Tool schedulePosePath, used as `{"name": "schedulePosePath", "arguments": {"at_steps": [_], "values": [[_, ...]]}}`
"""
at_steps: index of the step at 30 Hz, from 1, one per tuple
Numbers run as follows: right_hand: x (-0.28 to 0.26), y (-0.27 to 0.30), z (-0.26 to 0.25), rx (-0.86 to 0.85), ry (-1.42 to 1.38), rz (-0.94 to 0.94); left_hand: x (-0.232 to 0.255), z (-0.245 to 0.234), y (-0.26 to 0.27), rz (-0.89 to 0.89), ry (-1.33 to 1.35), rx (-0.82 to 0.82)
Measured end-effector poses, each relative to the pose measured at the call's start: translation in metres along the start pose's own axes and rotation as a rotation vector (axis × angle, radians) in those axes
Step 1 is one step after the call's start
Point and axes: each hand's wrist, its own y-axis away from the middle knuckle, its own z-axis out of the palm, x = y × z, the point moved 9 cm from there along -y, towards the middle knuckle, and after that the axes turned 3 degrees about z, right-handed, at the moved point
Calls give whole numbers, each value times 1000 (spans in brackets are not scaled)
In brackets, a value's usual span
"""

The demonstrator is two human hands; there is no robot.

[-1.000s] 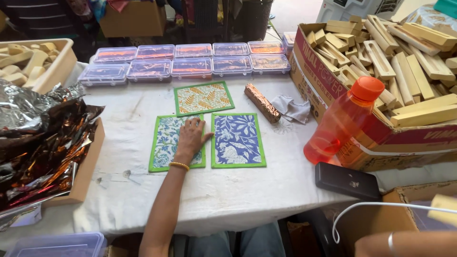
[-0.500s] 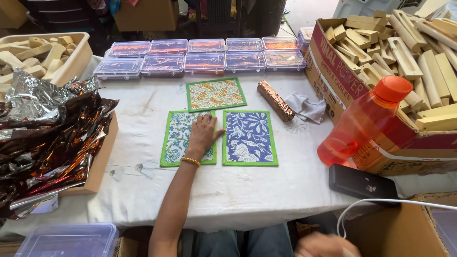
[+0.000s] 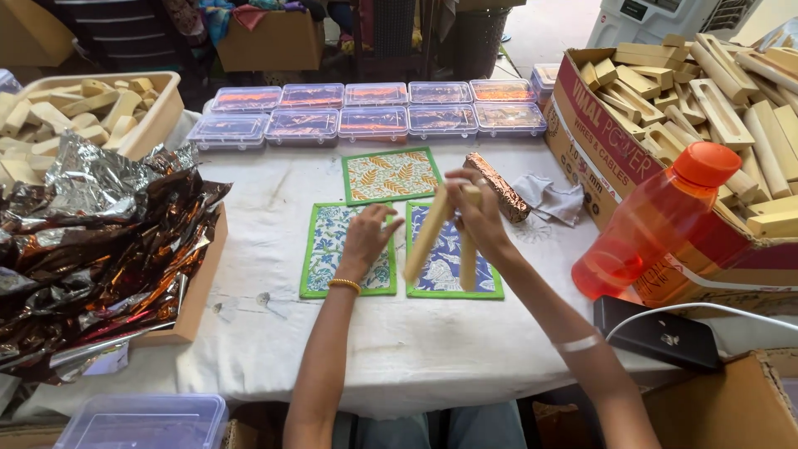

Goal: The recorder is applying decorative gold foil to small wooden blocks using their hands and a piece of tissue paper to rub the foil into place.

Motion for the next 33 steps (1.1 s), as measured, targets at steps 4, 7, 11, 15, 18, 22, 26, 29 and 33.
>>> {"name": "schedulePosePath", "arguments": {"at_steps": [4,7,11,15,18,22,26,29,33], "values": [[108,-73,-24,235,-206,193,-14,-21,0,-66,180,151],[165,-96,-44,410,-182,219,-33,17,-1,-30,19,16],[165,-84,-43,353,29,240,8,1,2,27,-114,-70],[151,-93,-41,142,341,-55,9,19,0,151,-280,-44],[152,-93,-49,112,114,-107,2,30,0,134,-304,-66],[139,-83,-61,327,-140,7,-11,22,-6,7,-120,55],[155,-81,-75,498,369,-76,-14,8,-4,-88,-48,104],[69,-43,-31,573,893,-654,-3,-29,0,-138,-7,244],[92,-59,-34,266,867,-349,-21,-12,2,-195,-52,180]]}}
